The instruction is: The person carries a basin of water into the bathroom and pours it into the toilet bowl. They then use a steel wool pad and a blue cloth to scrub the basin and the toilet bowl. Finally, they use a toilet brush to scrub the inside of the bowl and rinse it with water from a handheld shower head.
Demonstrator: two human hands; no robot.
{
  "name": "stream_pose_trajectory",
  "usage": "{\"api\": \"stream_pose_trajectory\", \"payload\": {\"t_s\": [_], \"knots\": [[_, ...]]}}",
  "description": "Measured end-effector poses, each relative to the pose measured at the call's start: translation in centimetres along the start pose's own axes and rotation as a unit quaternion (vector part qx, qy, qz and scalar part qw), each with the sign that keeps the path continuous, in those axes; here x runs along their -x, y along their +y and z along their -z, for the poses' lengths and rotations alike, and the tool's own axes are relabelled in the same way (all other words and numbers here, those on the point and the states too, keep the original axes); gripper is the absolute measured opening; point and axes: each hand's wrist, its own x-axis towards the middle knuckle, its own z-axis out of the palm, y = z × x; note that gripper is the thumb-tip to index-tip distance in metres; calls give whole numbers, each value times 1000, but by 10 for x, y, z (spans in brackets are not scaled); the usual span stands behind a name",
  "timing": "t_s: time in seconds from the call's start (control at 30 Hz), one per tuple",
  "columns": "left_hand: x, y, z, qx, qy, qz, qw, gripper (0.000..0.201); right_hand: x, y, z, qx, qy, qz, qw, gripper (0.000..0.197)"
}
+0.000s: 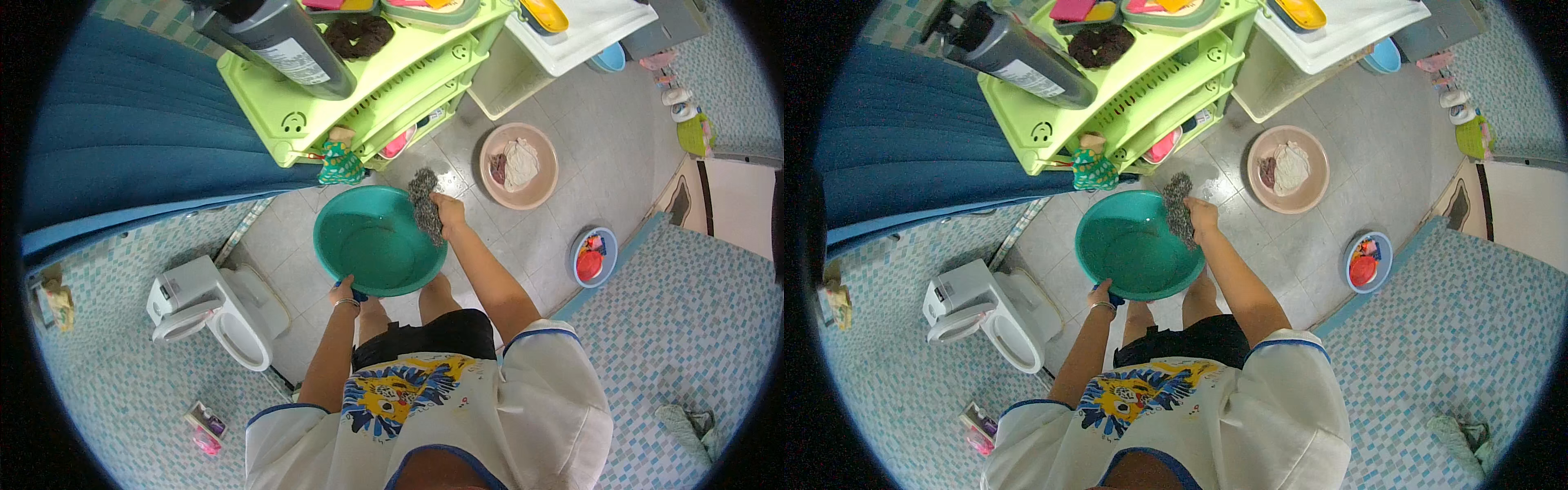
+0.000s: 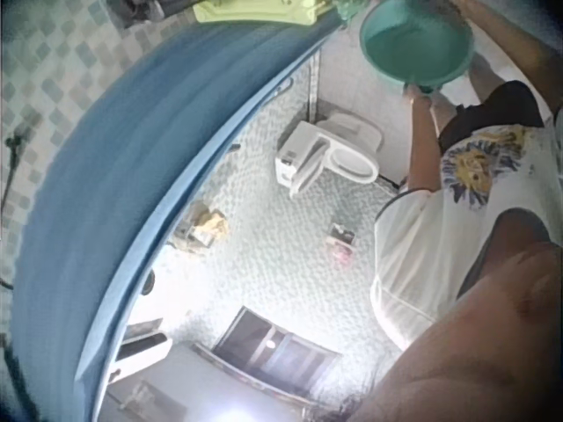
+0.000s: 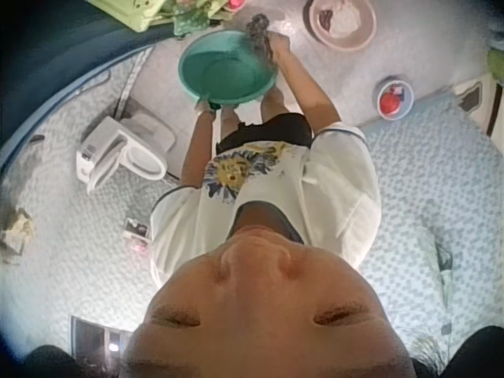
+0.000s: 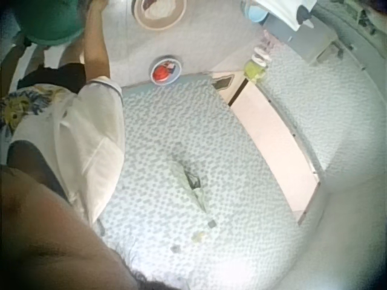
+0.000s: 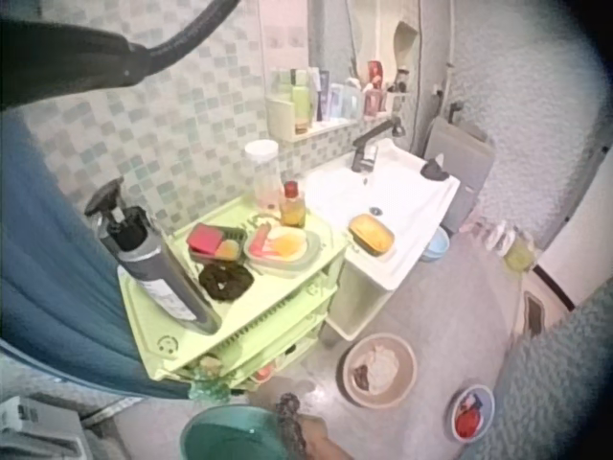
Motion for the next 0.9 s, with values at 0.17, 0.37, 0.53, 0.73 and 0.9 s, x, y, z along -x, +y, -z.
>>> {"api": "stream_pose_trajectory", "payload": {"t_s": [0.17, 0.37, 0.53, 0.73, 0.9], "knots": [[4, 9, 12, 10, -20, -7, 1000, 23, -1, -71, -69, -91, -132, 31, 986, 18], [5, 14, 26, 47, -9, -23, 999, 22, -45, -124, -149, -21, -43, 142, 989, 16], [-7, 11, 58, 82, -17, -30, 996, 21, -17, -123, -163, -35, -22, 152, 987, 23], [-10, 12, 61, 65, -11, -22, 998, 25, 14, -97, -76, -84, -116, 95, 985, 24], [-33, -3, 52, 73, 11, 0, 997, 23, -32, -29, 13, -46, -28, 62, 997, 23]]}}
